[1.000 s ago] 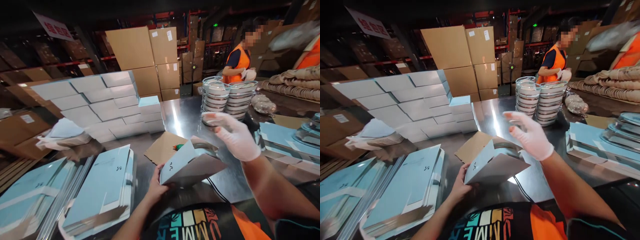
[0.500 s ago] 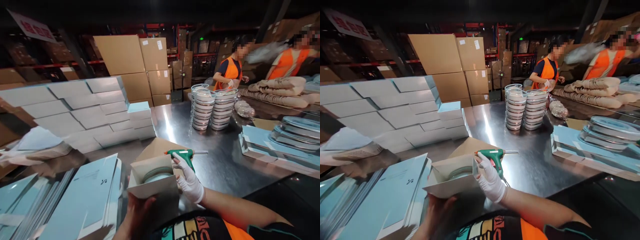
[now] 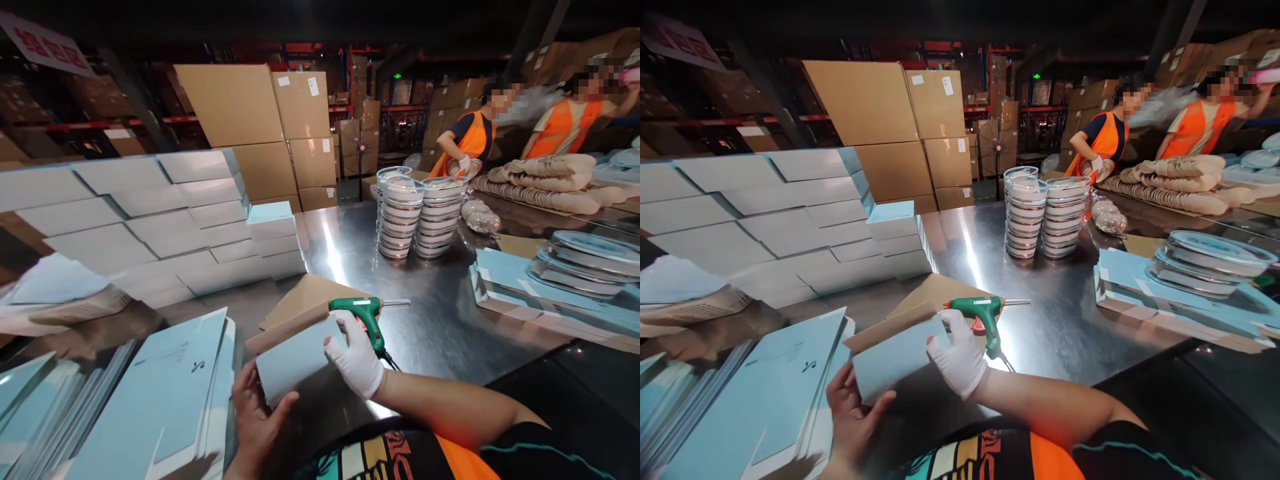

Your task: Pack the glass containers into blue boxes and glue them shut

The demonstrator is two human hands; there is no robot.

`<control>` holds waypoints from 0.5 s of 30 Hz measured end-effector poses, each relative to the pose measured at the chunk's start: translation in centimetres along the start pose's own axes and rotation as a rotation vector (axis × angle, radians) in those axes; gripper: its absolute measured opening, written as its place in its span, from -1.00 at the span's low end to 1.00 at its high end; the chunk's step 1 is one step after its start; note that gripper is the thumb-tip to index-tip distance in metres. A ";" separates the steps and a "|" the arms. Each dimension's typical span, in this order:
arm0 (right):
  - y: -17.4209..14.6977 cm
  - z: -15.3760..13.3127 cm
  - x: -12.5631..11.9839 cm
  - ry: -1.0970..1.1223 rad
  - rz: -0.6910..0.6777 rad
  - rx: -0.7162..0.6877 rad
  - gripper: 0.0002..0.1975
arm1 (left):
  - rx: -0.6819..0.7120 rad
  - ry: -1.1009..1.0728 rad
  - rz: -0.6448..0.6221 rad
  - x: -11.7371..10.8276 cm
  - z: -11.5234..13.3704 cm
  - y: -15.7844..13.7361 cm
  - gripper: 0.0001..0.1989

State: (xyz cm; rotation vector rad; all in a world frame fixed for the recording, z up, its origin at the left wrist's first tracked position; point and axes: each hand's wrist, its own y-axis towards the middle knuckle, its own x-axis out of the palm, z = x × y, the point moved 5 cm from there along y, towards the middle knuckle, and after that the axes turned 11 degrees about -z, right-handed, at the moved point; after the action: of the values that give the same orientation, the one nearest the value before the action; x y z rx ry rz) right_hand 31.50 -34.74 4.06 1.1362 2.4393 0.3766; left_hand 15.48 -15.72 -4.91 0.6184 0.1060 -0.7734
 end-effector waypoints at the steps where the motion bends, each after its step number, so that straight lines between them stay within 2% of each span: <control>1: 0.1 0.0 0.2 -0.028 0.048 0.011 -0.60 | 0.008 0.002 0.021 -0.1 -0.1 -0.1 -0.25; 4: 0.3 -0.2 0.3 -0.043 0.074 -0.008 -0.49 | 0.023 0.070 -0.128 0.1 -0.3 0.4 -0.38; 6: 0.9 -0.5 -0.4 -0.126 0.034 -0.018 -0.52 | 0.014 0.099 -0.200 -0.3 -0.1 1.1 -0.42; 9: 2.0 -0.1 -2.6 -0.428 -0.095 0.106 -0.56 | 0.055 0.144 -0.056 -2.4 1.2 1.7 -0.44; 12: 2.3 2.1 -5.9 -0.646 -0.191 0.346 -0.57 | 0.111 0.208 0.146 -4.4 2.2 1.4 -0.51; 15: 1.4 5.4 -8.4 -0.691 -0.266 0.584 -0.63 | 0.153 0.225 0.123 -4.2 1.4 1.3 -0.55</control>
State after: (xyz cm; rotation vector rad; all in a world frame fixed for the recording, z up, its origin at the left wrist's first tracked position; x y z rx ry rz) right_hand 39.87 -39.96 2.08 0.9086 2.0467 -0.7379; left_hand 13.17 -13.11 -1.84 0.8492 0.2150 -0.5947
